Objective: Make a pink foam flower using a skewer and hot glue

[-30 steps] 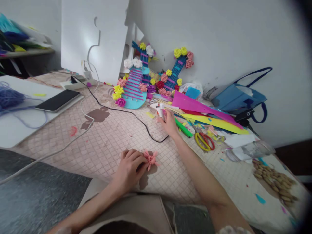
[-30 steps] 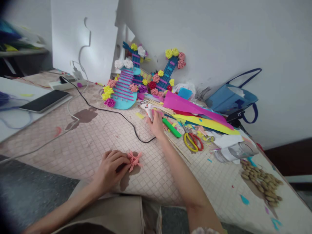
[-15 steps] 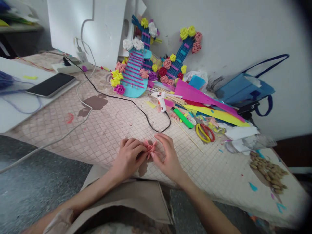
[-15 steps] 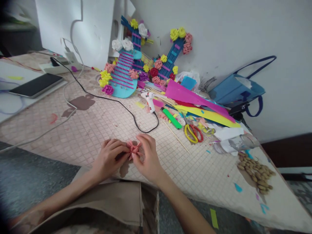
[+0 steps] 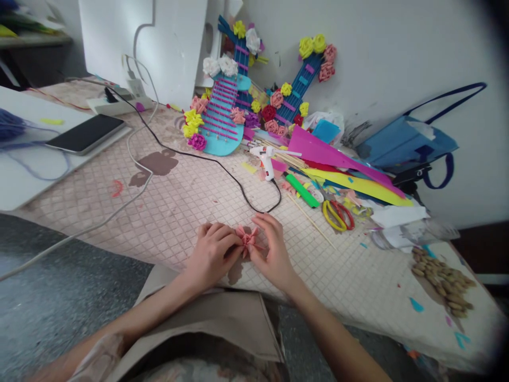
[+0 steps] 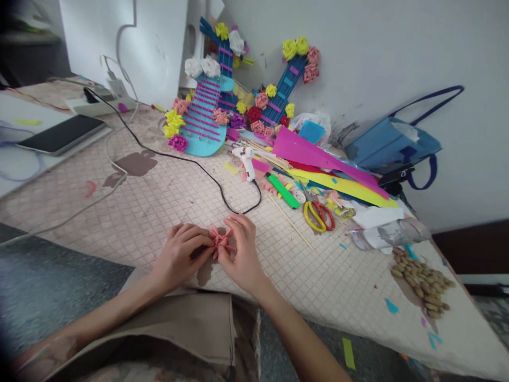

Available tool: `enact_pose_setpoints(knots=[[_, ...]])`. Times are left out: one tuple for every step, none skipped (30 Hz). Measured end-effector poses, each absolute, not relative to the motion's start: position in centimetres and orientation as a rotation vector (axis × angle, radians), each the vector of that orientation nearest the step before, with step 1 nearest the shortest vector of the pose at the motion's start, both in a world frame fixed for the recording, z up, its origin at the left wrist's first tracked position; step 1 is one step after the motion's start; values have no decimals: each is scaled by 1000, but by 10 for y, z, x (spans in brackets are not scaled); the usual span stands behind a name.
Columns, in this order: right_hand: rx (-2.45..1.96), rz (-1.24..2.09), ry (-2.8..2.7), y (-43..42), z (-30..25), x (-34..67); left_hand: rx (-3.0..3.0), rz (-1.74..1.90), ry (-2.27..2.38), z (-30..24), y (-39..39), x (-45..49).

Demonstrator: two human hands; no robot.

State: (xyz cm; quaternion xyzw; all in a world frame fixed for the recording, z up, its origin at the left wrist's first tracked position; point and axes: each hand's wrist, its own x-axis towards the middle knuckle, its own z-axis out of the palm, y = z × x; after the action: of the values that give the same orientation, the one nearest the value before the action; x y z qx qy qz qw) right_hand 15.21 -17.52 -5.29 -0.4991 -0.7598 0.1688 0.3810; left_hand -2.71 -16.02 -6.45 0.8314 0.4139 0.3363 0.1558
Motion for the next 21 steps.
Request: enact_pose_setpoints(knots=[[-1274, 429, -1944, -175, -53, 152, 2384, 965, 1185, -65, -160, -27], [-1275, 425, -1949, -175, -53, 152, 2386, 967, 1184, -65, -160, -27], [-1277, 419, -1952, -175, -54, 152, 2387, 968, 1185, -65, -160, -27], [-1279, 411, -1955, -175, -54, 152, 2388, 970, 1186, -65, -160, -27], [-1282, 405, -1957, -174, -55, 152, 2389, 968, 1187, -65, -160, -27], [-1284, 400, -1958, -174, -55, 152, 2389, 965, 1188, -65, -160, -27], [-1285, 396, -1958, -174, -55, 153, 2389, 965, 1190, -65, -160, -27], [-1286, 396, -1961, -174, -56, 153, 2389, 964, 1191, -65, -161, -27], [-1286, 397, -1963, -174, -56, 153, 2389, 963, 1191, -65, -161, -27], [-1287, 399, -1966, -174, -56, 153, 2389, 963, 1189, -64, -161, -27], [-1287, 401, -1969, -173, -56, 153, 2387, 965, 1189, -64, -161, -27], [-1289, 404, -1971, -173, -56, 153, 2385, 965, 1187, -64, -162, -27], [-1290, 406, -1972, -173, -56, 153, 2380, 963, 1188, -64, -162, -27], [-1290, 409, -1971, -173, -56, 152, 2371, 963, 1196, -64, -162, -27], [-1289, 412, -1970, -173, -56, 152, 2358, 965, 1211, -63, -162, -27], [-1288, 415, -1969, -173, -56, 152, 2339, 964, 1231, -63, -162, -26], [-1287, 416, -1968, -173, -56, 152, 2317, 964, 1253, -62, -162, -26], [-1288, 416, -1970, -173, -56, 152, 2293, 963, 1271, -61, -162, -26], [-1289, 415, -1972, -174, -55, 152, 2270, 963, 1286, -60, -162, -25], [-1292, 413, -1974, -174, -55, 152, 2251, 960, 1293, -59, -161, -25], [-1295, 411, -1974, -174, -55, 152, 2238, 955, 1297, -58, -161, -24]])
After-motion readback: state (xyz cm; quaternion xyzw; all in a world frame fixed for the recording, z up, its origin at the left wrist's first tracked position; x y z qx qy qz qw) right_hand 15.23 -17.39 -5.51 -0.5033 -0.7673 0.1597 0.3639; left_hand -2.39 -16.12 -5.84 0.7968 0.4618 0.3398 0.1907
